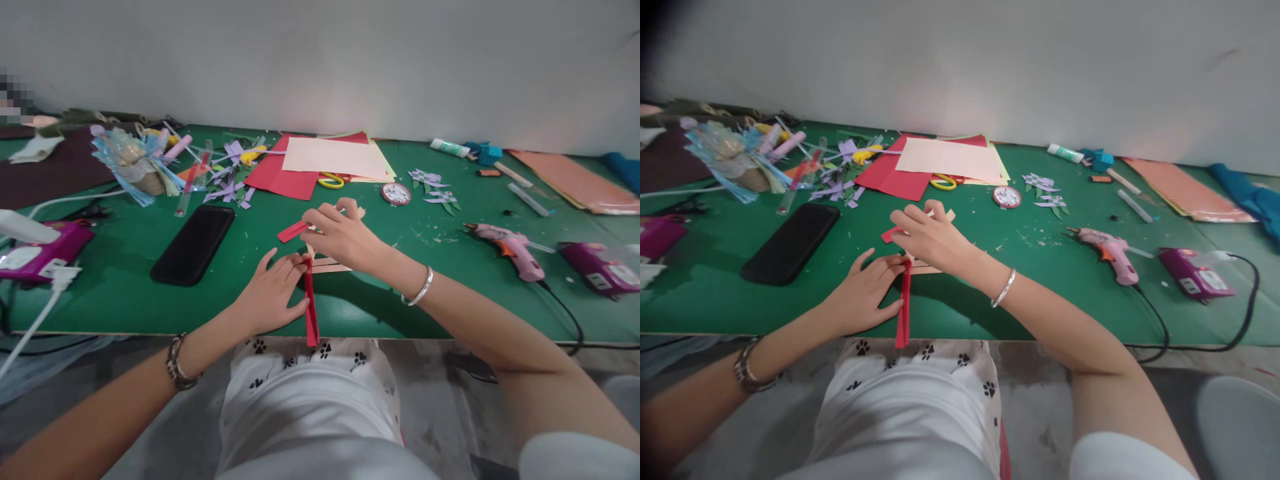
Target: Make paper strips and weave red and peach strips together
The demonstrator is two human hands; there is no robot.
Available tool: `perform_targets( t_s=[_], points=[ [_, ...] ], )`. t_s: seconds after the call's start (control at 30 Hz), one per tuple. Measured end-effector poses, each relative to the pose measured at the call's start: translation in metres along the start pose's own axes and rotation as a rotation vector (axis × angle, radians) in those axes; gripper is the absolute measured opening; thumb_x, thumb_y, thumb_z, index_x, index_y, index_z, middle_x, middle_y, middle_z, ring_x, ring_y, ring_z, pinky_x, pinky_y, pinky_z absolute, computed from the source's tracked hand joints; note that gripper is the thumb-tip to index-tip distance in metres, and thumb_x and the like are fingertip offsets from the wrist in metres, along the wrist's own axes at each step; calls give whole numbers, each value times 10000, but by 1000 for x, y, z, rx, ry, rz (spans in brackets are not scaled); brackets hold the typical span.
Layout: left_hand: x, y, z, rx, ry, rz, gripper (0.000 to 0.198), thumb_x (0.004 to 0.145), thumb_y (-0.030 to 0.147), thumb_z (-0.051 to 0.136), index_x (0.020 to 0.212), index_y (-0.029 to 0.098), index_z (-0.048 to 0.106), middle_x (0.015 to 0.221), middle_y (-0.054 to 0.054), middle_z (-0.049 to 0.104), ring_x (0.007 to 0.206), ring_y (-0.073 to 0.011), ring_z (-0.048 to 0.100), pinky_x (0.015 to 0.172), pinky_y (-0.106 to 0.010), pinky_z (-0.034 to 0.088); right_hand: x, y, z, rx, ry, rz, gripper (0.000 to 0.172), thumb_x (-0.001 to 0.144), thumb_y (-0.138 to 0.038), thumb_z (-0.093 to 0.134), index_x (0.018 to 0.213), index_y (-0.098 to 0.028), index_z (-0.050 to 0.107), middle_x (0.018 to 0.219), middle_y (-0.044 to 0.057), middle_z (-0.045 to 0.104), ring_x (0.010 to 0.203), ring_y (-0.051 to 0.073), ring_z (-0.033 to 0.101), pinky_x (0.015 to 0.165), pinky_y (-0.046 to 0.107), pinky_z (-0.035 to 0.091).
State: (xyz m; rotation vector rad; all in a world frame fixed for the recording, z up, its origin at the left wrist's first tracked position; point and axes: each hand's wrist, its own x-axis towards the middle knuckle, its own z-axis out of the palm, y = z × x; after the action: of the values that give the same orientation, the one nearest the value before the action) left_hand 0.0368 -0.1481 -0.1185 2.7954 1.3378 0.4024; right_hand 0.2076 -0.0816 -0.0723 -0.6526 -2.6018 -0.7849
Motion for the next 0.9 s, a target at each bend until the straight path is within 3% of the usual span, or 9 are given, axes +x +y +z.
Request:
perform_targets(
  t_s=[0.63, 0.9],
  points=[
    [1, 0, -1, 53, -10, 12, 342, 768, 344, 378, 1022, 147, 494, 1120, -125, 547, 1057, -252, 488, 983, -469, 219, 15, 6, -12, 25, -139, -112, 335, 866, -41, 225, 781, -187, 514, 731, -9, 448, 717, 114, 398, 815, 364, 242],
    [1, 1, -1, 28, 19, 32, 362, 790, 346, 361, 1050, 131, 492, 1134, -131, 548, 1090, -245, 466, 997, -468, 194, 0, 11, -9, 35, -86, -55, 336, 879, -62, 216, 746, -176, 503, 677, -16, 444, 676, 110, 375, 801, 366, 245]
  ],
)
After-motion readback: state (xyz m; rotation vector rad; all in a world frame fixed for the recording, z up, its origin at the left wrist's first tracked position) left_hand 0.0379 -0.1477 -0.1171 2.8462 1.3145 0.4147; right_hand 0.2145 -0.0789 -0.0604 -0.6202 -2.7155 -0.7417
